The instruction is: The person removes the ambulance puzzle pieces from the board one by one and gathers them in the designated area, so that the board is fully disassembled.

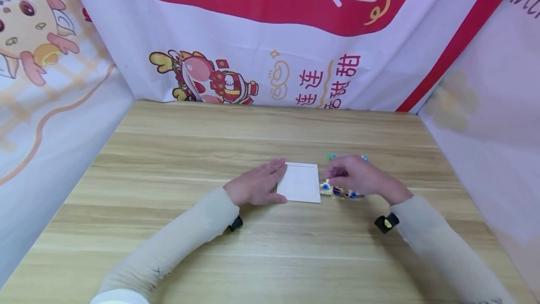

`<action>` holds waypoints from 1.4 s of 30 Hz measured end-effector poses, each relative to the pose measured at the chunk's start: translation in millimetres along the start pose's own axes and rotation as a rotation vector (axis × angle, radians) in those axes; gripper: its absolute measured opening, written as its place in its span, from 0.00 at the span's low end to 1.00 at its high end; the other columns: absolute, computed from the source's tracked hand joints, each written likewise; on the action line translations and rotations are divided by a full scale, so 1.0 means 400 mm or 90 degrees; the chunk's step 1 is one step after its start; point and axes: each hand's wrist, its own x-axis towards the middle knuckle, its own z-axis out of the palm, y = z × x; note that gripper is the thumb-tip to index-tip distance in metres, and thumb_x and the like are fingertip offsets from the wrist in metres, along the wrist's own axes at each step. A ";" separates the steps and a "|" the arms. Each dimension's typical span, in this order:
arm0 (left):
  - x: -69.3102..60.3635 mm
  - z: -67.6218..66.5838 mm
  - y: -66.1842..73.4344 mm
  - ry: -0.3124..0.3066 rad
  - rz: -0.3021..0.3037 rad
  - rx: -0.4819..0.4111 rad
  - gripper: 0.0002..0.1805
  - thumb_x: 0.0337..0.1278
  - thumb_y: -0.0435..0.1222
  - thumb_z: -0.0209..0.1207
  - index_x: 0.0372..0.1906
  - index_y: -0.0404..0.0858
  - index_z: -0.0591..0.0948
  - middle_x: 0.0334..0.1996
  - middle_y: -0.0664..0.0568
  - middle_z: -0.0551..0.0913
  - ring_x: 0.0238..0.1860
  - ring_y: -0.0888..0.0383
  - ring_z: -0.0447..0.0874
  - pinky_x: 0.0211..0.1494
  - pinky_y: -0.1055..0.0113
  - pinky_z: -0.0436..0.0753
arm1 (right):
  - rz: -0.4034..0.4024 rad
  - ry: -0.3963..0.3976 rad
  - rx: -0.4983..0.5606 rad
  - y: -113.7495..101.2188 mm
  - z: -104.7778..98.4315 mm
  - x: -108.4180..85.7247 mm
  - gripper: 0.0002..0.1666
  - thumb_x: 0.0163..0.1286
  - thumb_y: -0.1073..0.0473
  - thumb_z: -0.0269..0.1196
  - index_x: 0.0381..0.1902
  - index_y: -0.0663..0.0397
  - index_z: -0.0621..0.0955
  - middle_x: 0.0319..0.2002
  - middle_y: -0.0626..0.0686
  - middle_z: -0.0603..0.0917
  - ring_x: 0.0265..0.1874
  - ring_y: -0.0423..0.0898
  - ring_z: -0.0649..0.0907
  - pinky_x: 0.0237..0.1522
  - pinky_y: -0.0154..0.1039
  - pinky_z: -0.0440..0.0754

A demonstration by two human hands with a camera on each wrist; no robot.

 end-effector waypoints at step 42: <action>-0.001 0.001 0.000 0.006 -0.014 -0.005 0.52 0.73 0.59 0.59 0.85 0.34 0.52 0.88 0.43 0.46 0.88 0.47 0.45 0.90 0.52 0.52 | 0.015 -0.009 0.023 0.235 -0.095 -0.180 0.06 0.71 0.65 0.70 0.42 0.50 0.88 0.40 0.45 0.91 0.40 0.34 0.86 0.45 0.32 0.89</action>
